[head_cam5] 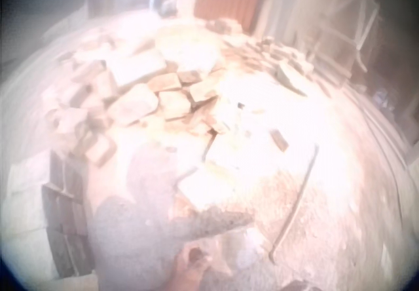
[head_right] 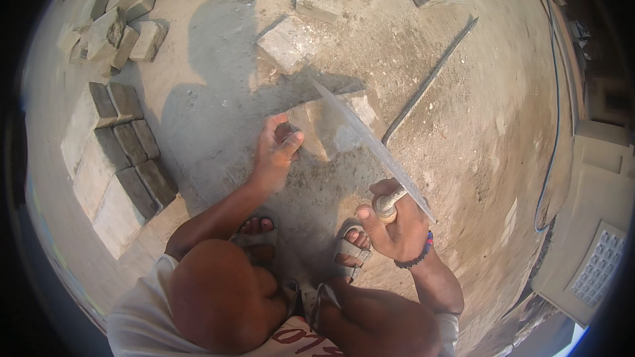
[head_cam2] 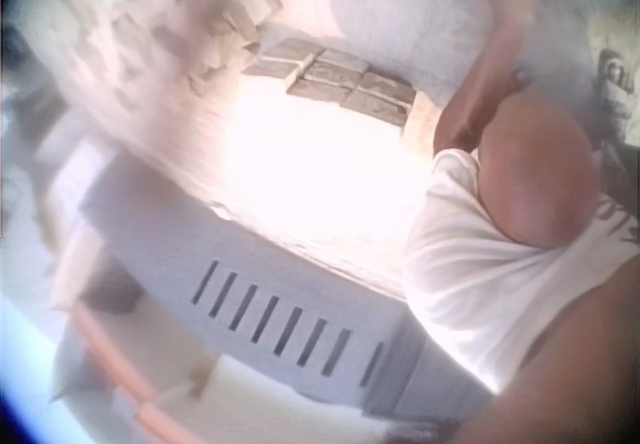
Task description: The person repeatedly picks up rectangular stone blocks from a pile and uses a metal chisel to chip and shape their edges. The person rotates each block to work on different sides and places the finished pieces back onto the pile.
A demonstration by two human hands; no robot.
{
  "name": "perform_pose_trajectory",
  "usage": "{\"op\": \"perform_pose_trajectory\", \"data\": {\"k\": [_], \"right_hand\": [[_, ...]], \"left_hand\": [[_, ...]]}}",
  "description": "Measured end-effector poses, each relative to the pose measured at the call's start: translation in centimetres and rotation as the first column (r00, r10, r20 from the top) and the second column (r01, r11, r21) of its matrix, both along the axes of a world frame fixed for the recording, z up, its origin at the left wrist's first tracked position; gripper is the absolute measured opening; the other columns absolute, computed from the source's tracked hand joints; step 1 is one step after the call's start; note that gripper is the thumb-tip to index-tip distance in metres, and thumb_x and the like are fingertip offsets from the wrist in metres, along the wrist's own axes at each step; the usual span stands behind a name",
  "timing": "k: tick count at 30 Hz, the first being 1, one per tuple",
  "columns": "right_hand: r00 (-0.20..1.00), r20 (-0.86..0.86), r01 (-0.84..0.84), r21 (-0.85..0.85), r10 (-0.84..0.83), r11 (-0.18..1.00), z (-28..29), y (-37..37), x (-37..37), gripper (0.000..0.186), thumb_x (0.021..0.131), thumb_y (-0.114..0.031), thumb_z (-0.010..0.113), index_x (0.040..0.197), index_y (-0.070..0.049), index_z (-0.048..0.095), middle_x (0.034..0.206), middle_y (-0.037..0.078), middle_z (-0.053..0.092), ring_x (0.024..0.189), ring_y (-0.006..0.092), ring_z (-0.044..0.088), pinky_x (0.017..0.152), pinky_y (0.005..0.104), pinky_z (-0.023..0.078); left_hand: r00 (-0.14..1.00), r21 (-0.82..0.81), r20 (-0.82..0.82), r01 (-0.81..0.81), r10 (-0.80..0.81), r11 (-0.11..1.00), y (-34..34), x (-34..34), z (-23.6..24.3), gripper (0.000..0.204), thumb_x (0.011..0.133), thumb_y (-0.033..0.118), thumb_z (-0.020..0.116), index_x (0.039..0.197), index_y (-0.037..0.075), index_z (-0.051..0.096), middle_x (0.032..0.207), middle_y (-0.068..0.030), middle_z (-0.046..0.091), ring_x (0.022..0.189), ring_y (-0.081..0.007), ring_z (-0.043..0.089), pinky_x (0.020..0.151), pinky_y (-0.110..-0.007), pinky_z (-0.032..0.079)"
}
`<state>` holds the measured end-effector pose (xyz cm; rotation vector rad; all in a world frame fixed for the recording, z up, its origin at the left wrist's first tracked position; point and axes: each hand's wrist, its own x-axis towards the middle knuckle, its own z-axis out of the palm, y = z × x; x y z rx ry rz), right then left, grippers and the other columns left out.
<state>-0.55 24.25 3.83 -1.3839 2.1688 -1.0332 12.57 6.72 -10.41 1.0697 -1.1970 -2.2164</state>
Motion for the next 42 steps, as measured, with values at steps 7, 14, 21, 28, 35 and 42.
{"op": "perform_pose_trajectory", "data": {"k": [7, 14, 21, 28, 35, 42], "right_hand": [[0.997, -0.012, 0.078, 0.377, -0.079, 0.923, -1.5, -1.2, -1.0, 0.023, 0.089, -0.016, 0.067, 0.099, 0.001, 0.057, 0.069, 0.018, 0.062, 0.066, 0.0403, 0.066, 0.060, 0.0434, 0.051], [0.999, 0.023, 0.020, 0.361, -0.030, 0.932, -6.2, 0.4, -1.8, 0.025, 0.092, -0.023, 0.067, 0.093, 0.000, 0.056, 0.064, 0.013, 0.059, 0.059, 0.0300, 0.061, 0.056, 0.0369, 0.048], [0.993, 0.092, -0.092, 0.271, 0.069, 0.958, -6.1, -0.7, -0.3, 0.025, 0.091, -0.021, 0.067, 0.094, 0.002, 0.057, 0.071, 0.021, 0.062, 0.070, 0.0326, 0.069, 0.062, 0.0398, 0.052], [0.997, 0.030, -0.062, -0.131, 0.066, 0.989, -3.3, -0.7, 0.6, 0.023, 0.090, -0.020, 0.068, 0.089, -0.001, 0.055, 0.065, 0.012, 0.057, 0.057, 0.0217, 0.057, 0.056, 0.0351, 0.045], [0.990, 0.040, 0.130, 0.075, -0.133, 0.989, -3.5, -1.3, 0.3, 0.028, 0.092, -0.024, 0.068, 0.089, 0.000, 0.054, 0.064, 0.011, 0.057, 0.056, 0.0229, 0.057, 0.055, 0.0350, 0.045], [0.980, -0.003, 0.191, 0.311, -0.201, 0.931, -4.4, -1.6, -1.4, 0.029, 0.095, -0.025, 0.064, 0.092, 0.003, 0.055, 0.062, 0.015, 0.059, 0.053, 0.0281, 0.058, 0.055, 0.0375, 0.047]], "left_hand": [[0.999, -0.047, 0.053, 0.012, -0.010, 0.999, 0.0, -0.6, -0.4, 0.049, 0.093, 0.013, 0.067, 0.132, -0.002, 0.042, 0.108, -0.0098, 0.056, 0.102, -0.0163, 0.054, 0.087, -0.033, 0.047], [1.000, -0.005, -0.030, -0.009, 0.009, 1.000, 0.5, -2.0, -0.4, 0.053, 0.091, 0.013, 0.068, 0.133, -0.003, 0.040, 0.108, -0.0107, 0.057, 0.099, -0.0161, 0.055, 0.083, -0.034, 0.049], [0.999, 0.015, -0.040, -0.002, 0.002, 1.000, 0.2, -1.7, 0.0, 0.053, 0.091, 0.011, 0.068, 0.134, -0.003, 0.040, 0.110, -0.0125, 0.058, 0.100, -0.0165, 0.057, 0.083, -0.033, 0.049], [0.999, -0.023, 0.053, 0.002, -0.001, 1.000, -0.3, -1.2, -0.7, 0.055, 0.090, 0.012, 0.070, 0.133, -0.004, 0.040, 0.112, -0.0136, 0.057, 0.102, -0.0187, 0.057, 0.087, -0.034, 0.050], [0.995, -0.115, 0.095, 0.005, 0.006, 0.993, -0.4, -0.9, -1.6, 0.059, 0.089, 0.014, 0.071, 0.135, -0.004, 0.039, 0.112, -0.0141, 0.055, 0.101, -0.0196, 0.056, 0.087, -0.035, 0.050], [0.999, -0.047, 0.044, 0.017, -0.015, 0.999, -0.1, -0.4, -1.7, 0.059, 0.089, 0.014, 0.071, 0.135, -0.005, 0.039, 0.113, -0.0156, 0.055, 0.103, -0.0198, 0.056, 0.087, -0.035, 0.050]]}}
